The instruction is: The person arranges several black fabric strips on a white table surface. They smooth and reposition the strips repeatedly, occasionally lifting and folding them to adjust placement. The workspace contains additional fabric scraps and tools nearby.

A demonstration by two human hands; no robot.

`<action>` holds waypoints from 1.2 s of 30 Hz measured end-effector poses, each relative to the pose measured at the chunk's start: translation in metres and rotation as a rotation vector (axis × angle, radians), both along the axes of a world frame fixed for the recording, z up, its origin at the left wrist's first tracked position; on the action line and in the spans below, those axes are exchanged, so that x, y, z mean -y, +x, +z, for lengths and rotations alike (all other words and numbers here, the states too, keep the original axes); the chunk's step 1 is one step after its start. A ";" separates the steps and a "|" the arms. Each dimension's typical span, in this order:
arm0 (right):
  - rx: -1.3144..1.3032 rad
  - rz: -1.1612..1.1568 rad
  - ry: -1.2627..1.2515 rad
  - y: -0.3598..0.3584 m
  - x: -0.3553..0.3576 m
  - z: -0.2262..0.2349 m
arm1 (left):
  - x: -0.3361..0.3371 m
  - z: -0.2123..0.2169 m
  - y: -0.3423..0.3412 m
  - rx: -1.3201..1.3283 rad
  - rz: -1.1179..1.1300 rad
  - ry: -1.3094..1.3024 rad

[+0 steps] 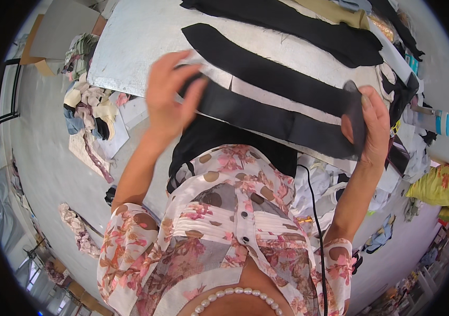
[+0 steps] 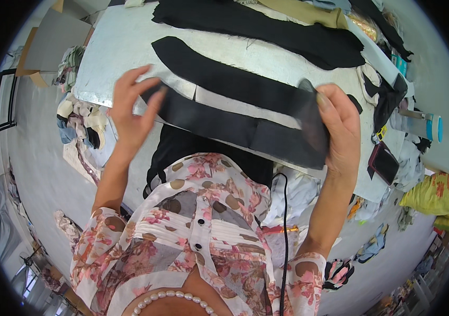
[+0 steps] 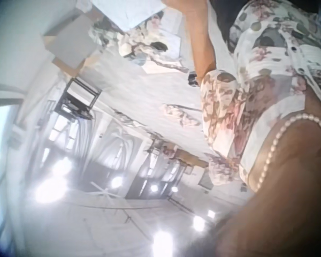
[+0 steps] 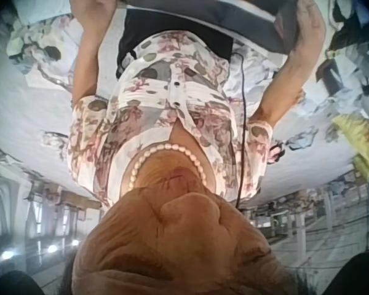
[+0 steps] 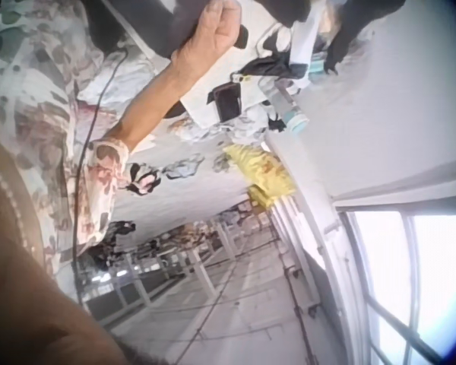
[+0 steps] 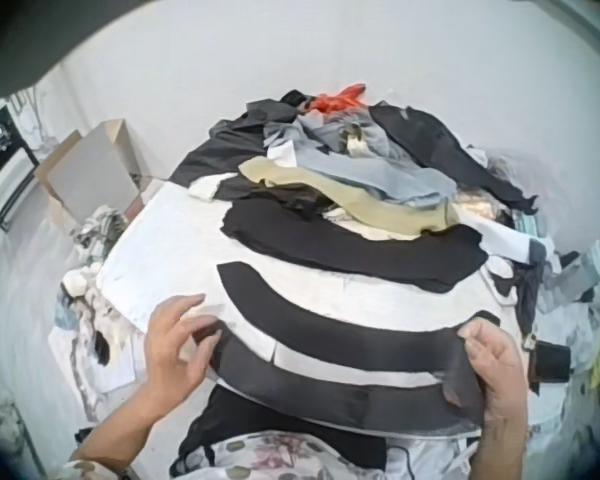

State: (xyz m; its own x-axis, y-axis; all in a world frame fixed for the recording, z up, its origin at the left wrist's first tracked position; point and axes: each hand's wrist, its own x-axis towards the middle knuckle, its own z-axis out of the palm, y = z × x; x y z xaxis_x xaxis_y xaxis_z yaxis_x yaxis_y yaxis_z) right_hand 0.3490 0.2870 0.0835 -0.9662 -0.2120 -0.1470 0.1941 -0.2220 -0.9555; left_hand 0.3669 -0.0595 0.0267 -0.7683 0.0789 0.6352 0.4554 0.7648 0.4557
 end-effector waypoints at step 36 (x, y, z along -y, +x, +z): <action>-0.968 0.918 1.313 0.004 0.034 -0.015 | -0.074 -0.041 0.012 0.198 -0.660 -0.058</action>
State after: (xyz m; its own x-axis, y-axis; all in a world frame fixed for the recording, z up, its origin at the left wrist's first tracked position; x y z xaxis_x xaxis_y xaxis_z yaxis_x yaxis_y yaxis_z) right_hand 0.3525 0.2529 0.0682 -0.4683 -0.8675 -0.1678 -0.8324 0.4969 -0.2453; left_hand 0.3789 0.0148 -0.0141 -0.6487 0.5995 0.4688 0.7466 0.3818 0.5448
